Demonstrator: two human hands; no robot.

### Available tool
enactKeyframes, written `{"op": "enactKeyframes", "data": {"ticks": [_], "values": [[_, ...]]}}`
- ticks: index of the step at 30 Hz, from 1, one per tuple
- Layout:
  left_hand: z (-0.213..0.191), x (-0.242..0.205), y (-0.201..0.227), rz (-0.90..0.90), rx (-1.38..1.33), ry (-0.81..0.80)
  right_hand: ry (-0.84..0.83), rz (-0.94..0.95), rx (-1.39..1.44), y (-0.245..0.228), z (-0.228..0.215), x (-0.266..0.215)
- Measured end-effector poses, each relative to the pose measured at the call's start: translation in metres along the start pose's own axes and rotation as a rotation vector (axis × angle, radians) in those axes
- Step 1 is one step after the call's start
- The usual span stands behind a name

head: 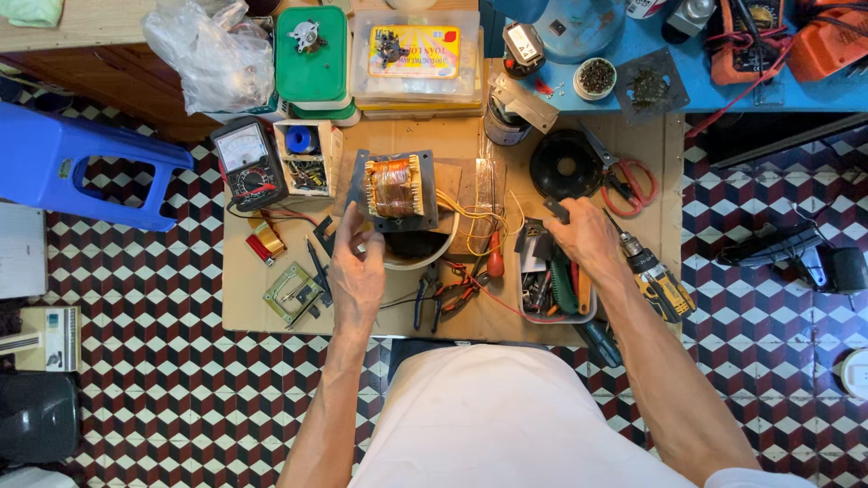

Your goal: The person repeatedly picks up and places metal laminations onto a wound transformer core on a workbench. They handle the laminations one at a time, stacking them on the core and occasionally adjusting their position. The person also briefly handles a small metal piece near a lamp.

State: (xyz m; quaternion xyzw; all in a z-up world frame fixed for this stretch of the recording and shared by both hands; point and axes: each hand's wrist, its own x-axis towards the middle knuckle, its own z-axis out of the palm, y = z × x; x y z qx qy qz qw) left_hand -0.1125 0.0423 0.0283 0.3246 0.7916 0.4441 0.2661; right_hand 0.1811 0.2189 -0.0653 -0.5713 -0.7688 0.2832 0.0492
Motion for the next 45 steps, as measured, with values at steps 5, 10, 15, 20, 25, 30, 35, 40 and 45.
{"op": "enactKeyframes", "data": {"ticks": [5,10,15,20,25,30,35,40,45], "values": [[-0.002,-0.027,-0.006,-0.077,-0.077,0.023,-0.033,0.028,-0.046,0.04,0.036,-0.021],[0.006,-0.051,-0.005,-0.054,-0.103,0.032,0.054,0.007,-0.081,0.044,0.043,-0.026],[0.027,-0.071,0.006,-0.104,-0.096,-0.063,0.018,-0.043,-0.02,0.04,0.007,-0.046],[0.068,-0.094,0.012,-0.051,-0.191,-0.321,0.029,0.13,0.153,0.014,-0.047,-0.091],[0.117,-0.103,0.01,-0.292,-0.741,-0.618,0.277,-0.171,0.281,-0.052,-0.049,-0.154],[0.112,-0.107,-0.005,-0.377,-0.943,-0.604,0.154,-0.299,0.303,-0.107,-0.036,-0.173],[0.084,-0.097,-0.002,-0.454,-1.025,-0.552,0.118,-0.303,0.541,-0.119,-0.039,-0.173],[0.055,-0.085,0.008,-0.478,-0.96,-0.533,0.172,0.082,0.834,-0.115,-0.04,-0.151],[0.039,-0.079,0.005,-0.502,-0.854,-0.502,-0.132,0.31,1.107,-0.111,-0.03,-0.119]]}}
